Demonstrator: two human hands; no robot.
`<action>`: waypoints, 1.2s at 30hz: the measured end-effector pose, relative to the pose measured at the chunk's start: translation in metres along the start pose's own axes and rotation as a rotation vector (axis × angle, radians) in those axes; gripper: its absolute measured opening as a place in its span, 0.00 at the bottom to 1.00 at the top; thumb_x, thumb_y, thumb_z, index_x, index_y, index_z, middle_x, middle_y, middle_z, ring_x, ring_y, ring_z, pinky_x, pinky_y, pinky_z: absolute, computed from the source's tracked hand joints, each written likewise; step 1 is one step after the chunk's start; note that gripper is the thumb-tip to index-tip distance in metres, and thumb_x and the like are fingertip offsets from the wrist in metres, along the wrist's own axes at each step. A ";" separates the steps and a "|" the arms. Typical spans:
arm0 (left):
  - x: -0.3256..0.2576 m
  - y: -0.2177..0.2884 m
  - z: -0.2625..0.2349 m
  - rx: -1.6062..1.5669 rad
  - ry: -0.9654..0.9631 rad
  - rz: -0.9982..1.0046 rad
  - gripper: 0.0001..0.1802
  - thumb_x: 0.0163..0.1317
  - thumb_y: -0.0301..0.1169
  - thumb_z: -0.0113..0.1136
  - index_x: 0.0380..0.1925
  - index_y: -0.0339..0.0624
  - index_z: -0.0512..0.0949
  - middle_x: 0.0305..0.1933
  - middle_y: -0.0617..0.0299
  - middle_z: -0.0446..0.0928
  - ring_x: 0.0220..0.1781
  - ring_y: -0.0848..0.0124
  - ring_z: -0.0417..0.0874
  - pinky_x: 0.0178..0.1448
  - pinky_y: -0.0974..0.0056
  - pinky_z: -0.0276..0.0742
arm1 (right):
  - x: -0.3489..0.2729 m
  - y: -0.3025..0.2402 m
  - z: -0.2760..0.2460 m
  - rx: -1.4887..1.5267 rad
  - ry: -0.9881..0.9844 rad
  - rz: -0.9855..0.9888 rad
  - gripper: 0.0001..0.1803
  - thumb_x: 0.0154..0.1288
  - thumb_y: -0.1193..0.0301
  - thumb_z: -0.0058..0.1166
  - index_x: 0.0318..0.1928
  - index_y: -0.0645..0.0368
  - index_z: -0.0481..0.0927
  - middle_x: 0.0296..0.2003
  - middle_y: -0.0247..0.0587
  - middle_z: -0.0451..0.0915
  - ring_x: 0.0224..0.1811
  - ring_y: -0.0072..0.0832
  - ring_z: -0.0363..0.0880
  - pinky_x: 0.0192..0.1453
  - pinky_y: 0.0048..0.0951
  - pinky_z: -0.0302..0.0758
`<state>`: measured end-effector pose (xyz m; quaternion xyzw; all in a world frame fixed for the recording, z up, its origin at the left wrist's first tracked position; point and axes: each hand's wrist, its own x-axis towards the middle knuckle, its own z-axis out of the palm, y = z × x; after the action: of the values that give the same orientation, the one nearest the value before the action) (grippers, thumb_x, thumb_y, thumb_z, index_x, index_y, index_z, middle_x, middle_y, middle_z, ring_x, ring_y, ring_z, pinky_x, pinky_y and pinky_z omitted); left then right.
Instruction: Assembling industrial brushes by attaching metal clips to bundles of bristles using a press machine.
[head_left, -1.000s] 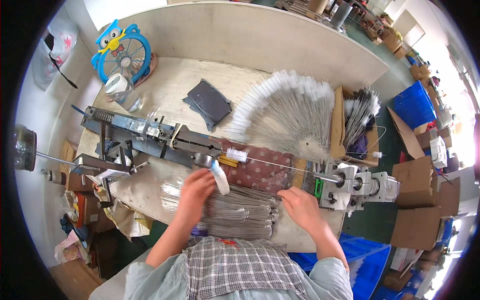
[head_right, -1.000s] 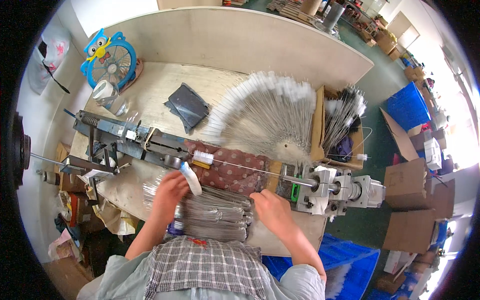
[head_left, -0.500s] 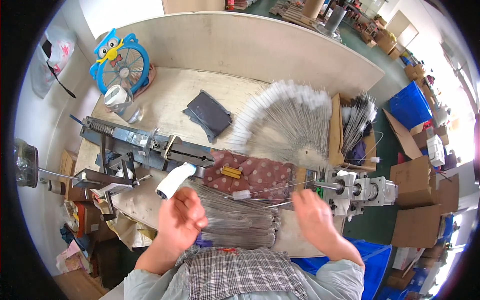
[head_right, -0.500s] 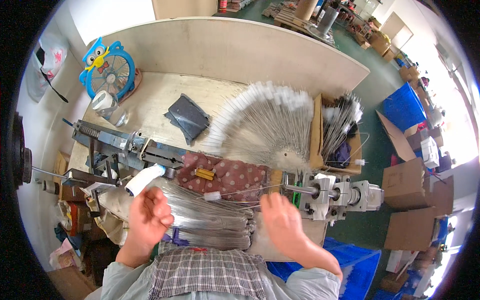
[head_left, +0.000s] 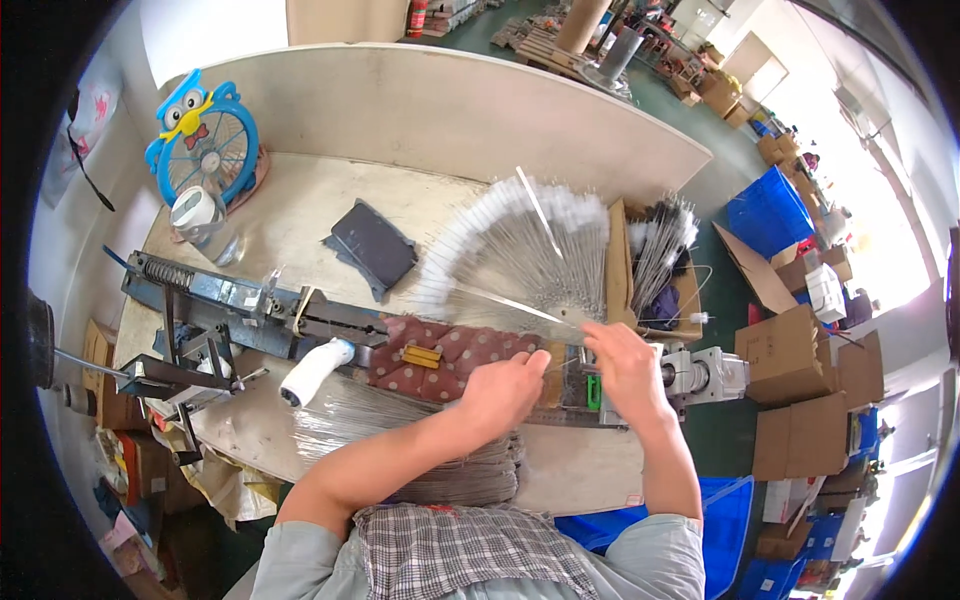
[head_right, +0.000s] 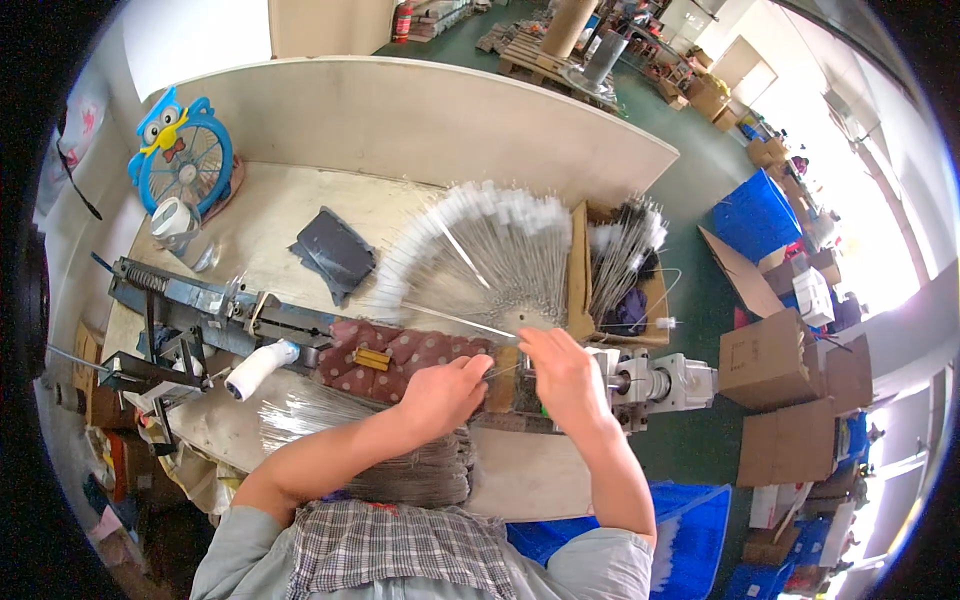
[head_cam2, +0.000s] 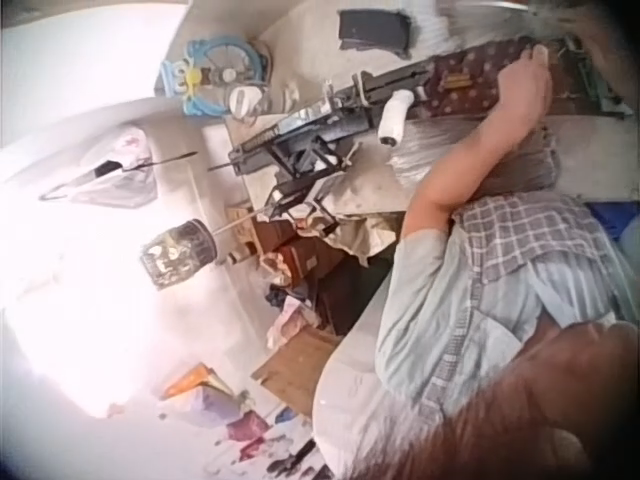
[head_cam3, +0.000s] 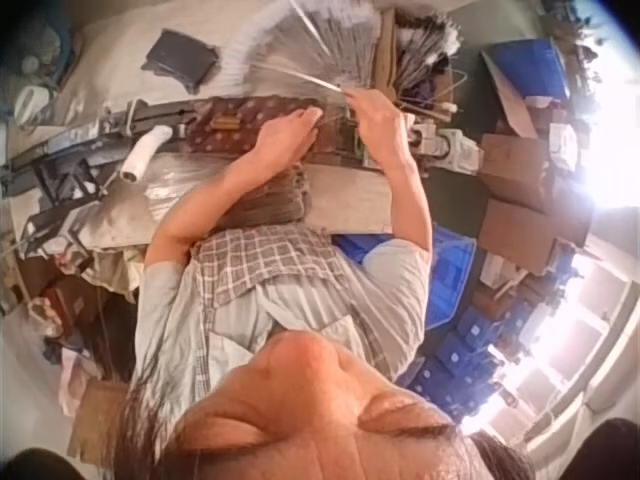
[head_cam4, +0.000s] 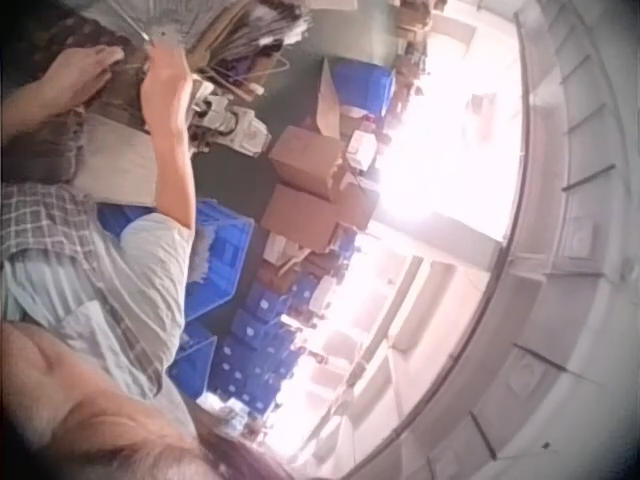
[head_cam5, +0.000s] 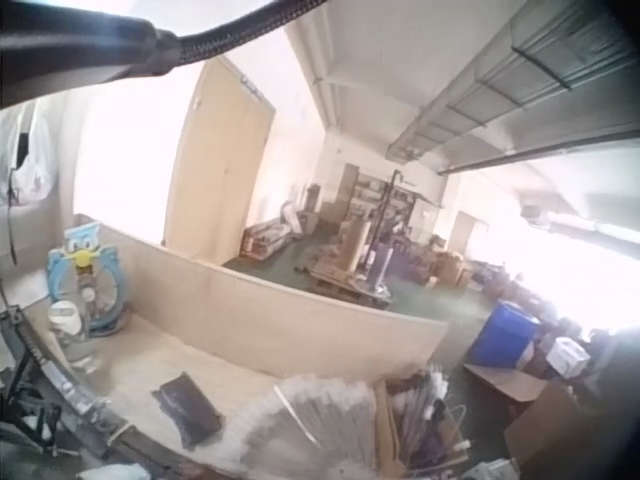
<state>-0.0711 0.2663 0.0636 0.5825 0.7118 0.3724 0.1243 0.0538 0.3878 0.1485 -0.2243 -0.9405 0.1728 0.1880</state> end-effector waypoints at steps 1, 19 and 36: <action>0.006 -0.004 0.006 0.093 -0.071 -0.025 0.07 0.58 0.30 0.54 0.36 0.43 0.73 0.32 0.54 0.77 0.33 0.56 0.81 0.34 0.56 0.77 | 0.001 0.003 0.004 0.001 0.007 -0.002 0.08 0.57 0.79 0.53 0.39 0.61 0.79 0.35 0.46 0.80 0.37 0.42 0.78 0.38 0.35 0.76; -0.099 -0.017 -0.069 0.073 0.309 -0.131 0.07 0.51 0.23 0.64 0.32 0.38 0.81 0.36 0.57 0.80 0.35 0.62 0.83 0.38 0.65 0.79 | 0.029 0.026 0.014 -0.035 -0.263 0.095 0.06 0.52 0.67 0.59 0.30 0.52 0.84 0.26 0.43 0.81 0.31 0.44 0.79 0.37 0.39 0.75; -0.102 -0.026 -0.047 -1.091 0.073 -0.714 0.18 0.67 0.39 0.52 0.46 0.36 0.78 0.31 0.61 0.81 0.31 0.77 0.79 0.38 0.71 0.76 | 0.020 0.022 0.003 0.146 -0.367 0.096 0.09 0.49 0.63 0.62 0.30 0.53 0.85 0.23 0.41 0.81 0.28 0.36 0.79 0.35 0.33 0.73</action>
<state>-0.0891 0.1532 0.0524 0.1503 0.5740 0.6356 0.4938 0.0434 0.4155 0.1422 -0.2196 -0.9321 0.2874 0.0209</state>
